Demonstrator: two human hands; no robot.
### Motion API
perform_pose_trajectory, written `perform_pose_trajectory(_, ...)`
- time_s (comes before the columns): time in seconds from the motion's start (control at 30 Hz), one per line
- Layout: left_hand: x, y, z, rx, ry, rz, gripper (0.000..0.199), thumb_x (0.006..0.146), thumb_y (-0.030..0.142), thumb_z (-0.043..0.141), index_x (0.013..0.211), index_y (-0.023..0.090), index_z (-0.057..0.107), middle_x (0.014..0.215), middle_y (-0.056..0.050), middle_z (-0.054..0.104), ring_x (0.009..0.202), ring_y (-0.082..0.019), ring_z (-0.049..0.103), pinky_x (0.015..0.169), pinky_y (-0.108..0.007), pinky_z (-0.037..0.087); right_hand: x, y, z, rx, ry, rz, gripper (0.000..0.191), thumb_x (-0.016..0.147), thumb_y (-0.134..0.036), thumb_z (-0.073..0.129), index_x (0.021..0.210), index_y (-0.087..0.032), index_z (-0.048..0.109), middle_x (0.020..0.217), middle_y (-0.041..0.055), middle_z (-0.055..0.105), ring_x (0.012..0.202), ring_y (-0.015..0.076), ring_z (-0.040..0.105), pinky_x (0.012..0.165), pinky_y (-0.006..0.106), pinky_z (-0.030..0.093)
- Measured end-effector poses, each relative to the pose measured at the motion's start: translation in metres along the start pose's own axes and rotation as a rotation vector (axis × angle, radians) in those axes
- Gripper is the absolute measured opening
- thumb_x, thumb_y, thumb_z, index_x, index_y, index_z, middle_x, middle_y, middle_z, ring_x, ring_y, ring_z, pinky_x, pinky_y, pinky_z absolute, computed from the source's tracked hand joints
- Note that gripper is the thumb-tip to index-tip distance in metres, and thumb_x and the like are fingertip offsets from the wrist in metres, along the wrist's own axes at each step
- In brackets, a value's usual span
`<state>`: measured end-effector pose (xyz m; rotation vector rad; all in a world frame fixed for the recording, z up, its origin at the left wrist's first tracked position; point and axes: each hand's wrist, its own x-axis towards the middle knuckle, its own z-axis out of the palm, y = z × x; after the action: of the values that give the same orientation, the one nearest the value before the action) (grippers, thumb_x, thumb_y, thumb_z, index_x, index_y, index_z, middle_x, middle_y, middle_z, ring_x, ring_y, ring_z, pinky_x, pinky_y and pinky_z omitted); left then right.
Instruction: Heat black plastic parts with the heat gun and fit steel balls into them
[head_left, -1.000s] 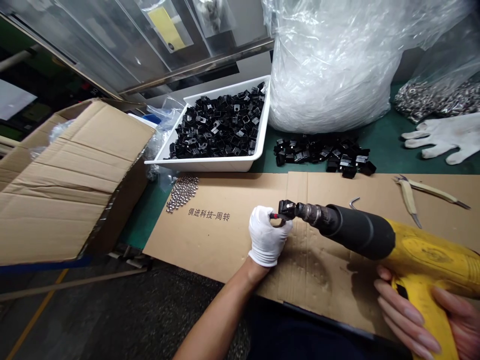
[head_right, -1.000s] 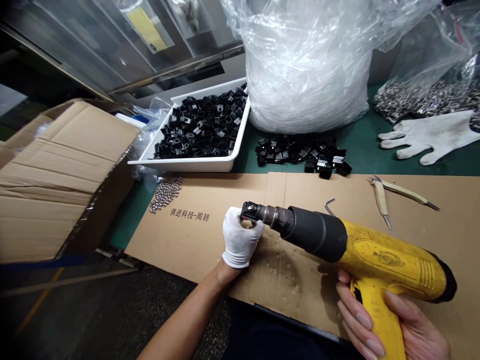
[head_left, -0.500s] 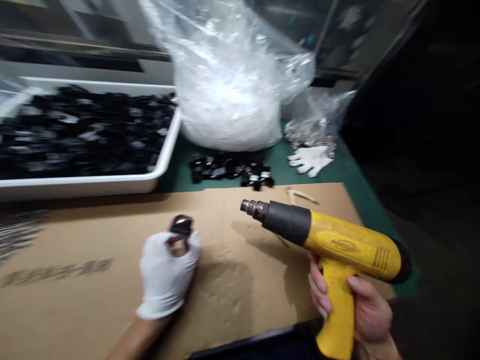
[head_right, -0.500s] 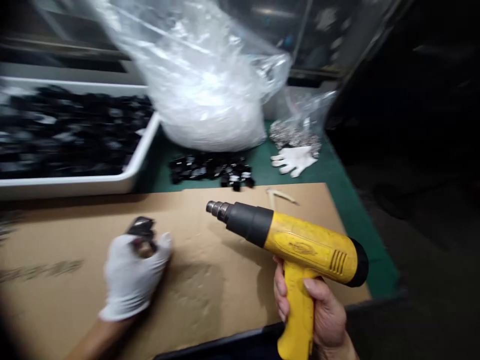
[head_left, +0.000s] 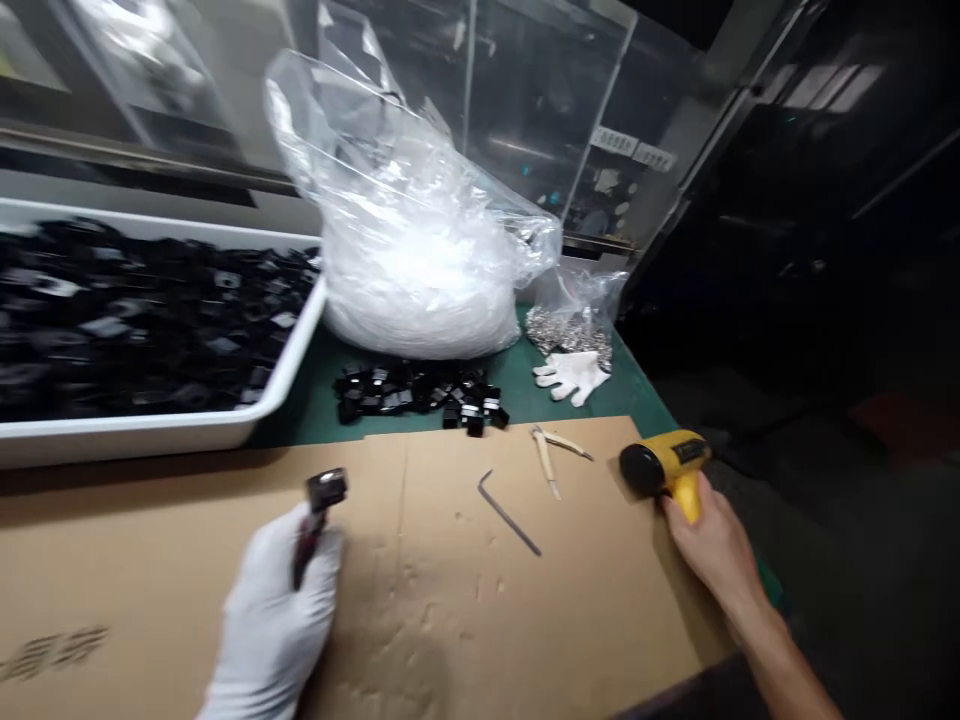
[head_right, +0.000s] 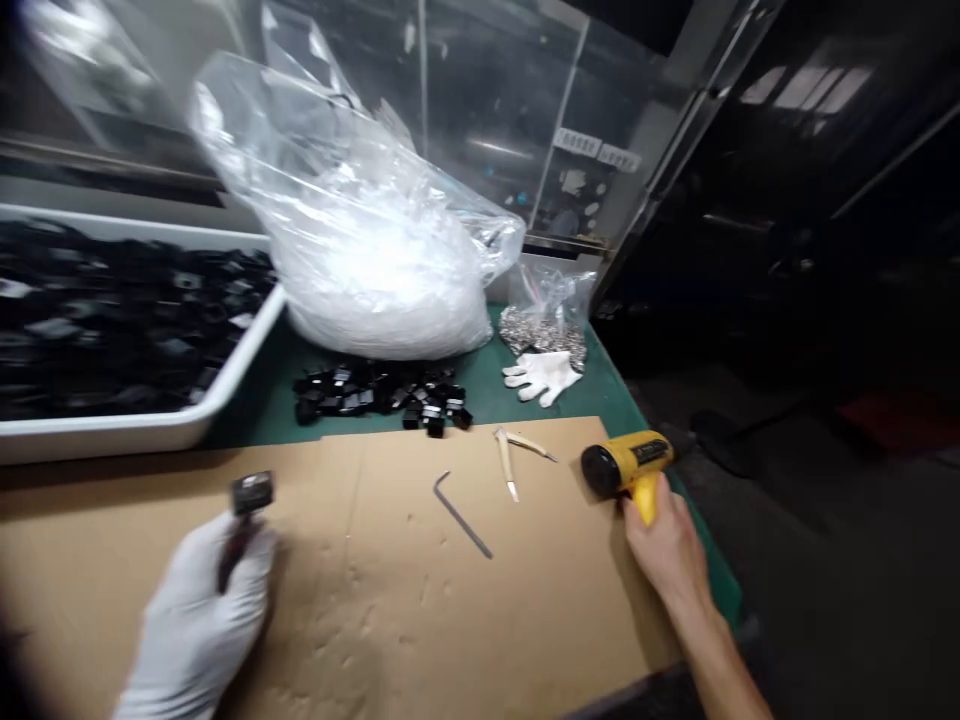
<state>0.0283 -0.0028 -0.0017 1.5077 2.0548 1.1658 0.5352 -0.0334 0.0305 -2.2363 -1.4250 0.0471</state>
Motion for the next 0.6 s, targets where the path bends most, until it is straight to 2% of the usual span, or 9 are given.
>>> perform_pose_trajectory(0.07,-0.004,-0.002,-0.006,-0.04,0.013,0.091,0.035,0.09,0.052,0.062,0.117,0.031,0.067,0.117,-0.004,0.073,0.108,-0.034,0.07,0.104,-0.05,0.054,-0.004,0.004,0.006,-0.057,0.005,-0.002,0.06,0.092,-0.054,0.061,0.135,-0.012,0.061,0.087,0.0108,0.062,0.082,0.037,0.064,0.074,0.052,0.052)
perform_pose_trajectory(0.13,-0.007,-0.003,-0.014,-0.066,-0.011,0.068,0.036,0.091,0.054,0.062,0.113,0.027,0.069,0.11,-0.007,0.074,0.104,-0.033,0.071,0.102,-0.047,0.055,-0.008,0.004,0.004,-0.089,0.008,-0.02,0.062,0.089,-0.057,0.062,0.134,-0.013,0.063,0.087,0.0135,0.063,0.084,0.0423,0.065,0.071,0.054,0.051)
perform_pose_trajectory(0.2,-0.012,0.0,-0.025,-0.134,-0.087,-0.022,0.042,0.093,0.06,0.06,0.112,0.024,0.07,0.101,-0.007,0.074,0.096,-0.031,0.072,0.098,-0.045,0.056,-0.014,-0.005,-0.006,-0.117,0.051,-0.048,0.066,0.087,-0.058,0.064,0.135,-0.012,0.062,0.104,0.0229,0.066,0.1,0.051,0.063,0.078,0.062,0.051)
perform_pose_trajectory(0.27,-0.019,0.009,-0.034,-0.282,-0.205,-0.139,0.05,0.094,0.066,0.058,0.115,0.022,0.069,0.092,-0.006,0.072,0.083,-0.027,0.07,0.089,-0.043,0.058,-0.025,-0.026,-0.015,-0.138,0.124,-0.081,0.069,0.089,-0.057,0.064,0.14,-0.011,0.058,0.131,0.0326,0.058,0.121,0.0594,0.053,0.093,0.072,0.044)
perform_pose_trajectory(0.33,-0.028,0.023,-0.04,-0.482,-0.341,-0.284,0.055,0.095,0.07,0.057,0.118,0.02,0.066,0.084,-0.004,0.069,0.071,-0.023,0.065,0.074,-0.039,0.058,-0.041,-0.059,-0.013,-0.1,0.123,-0.161,0.054,0.097,-0.052,0.059,0.141,-0.019,0.056,0.14,0.0279,0.056,0.131,0.0525,0.05,0.104,0.066,0.042)
perform_pose_trajectory(0.37,-0.034,0.029,-0.04,-0.584,-0.405,-0.361,0.056,0.095,0.071,0.056,0.116,0.02,0.065,0.081,-0.003,0.068,0.066,-0.021,0.063,0.067,-0.037,0.056,-0.05,-0.079,-0.006,0.022,0.014,-0.28,0.043,0.102,-0.044,0.055,0.137,-0.019,0.055,0.132,0.0259,0.06,0.126,0.0484,0.054,0.104,0.064,0.043)
perform_pose_trajectory(0.43,-0.045,0.041,-0.038,-0.763,-0.527,-0.506,0.056,0.095,0.073,0.055,0.11,0.019,0.064,0.075,-0.002,0.064,0.058,-0.018,0.058,0.057,-0.033,0.052,-0.066,-0.118,0.017,0.117,-0.19,-0.426,0.024,0.105,-0.042,0.052,0.124,-0.028,0.058,0.119,0.0134,0.067,0.108,0.0345,0.066,0.09,0.048,0.055)
perform_pose_trajectory(0.47,-0.051,0.044,-0.036,-0.843,-0.571,-0.563,0.058,0.095,0.075,0.054,0.107,0.019,0.063,0.072,-0.001,0.062,0.056,-0.017,0.057,0.055,-0.032,0.051,-0.073,-0.136,0.032,0.136,-0.265,-0.476,0.023,0.104,-0.042,0.055,0.122,-0.029,0.059,0.116,0.0108,0.068,0.105,0.032,0.067,0.087,0.044,0.056)
perform_pose_trajectory(0.6,-0.071,0.041,-0.029,-1.058,-0.679,-0.687,0.062,0.094,0.078,0.051,0.103,0.018,0.063,0.067,0.0,0.058,0.052,-0.015,0.054,0.05,-0.028,0.047,-0.088,-0.182,0.08,0.129,-0.34,-0.507,0.019,0.104,-0.038,0.049,0.101,-0.024,0.06,0.098,0.0128,0.065,0.096,0.0362,0.063,0.082,0.049,0.05)
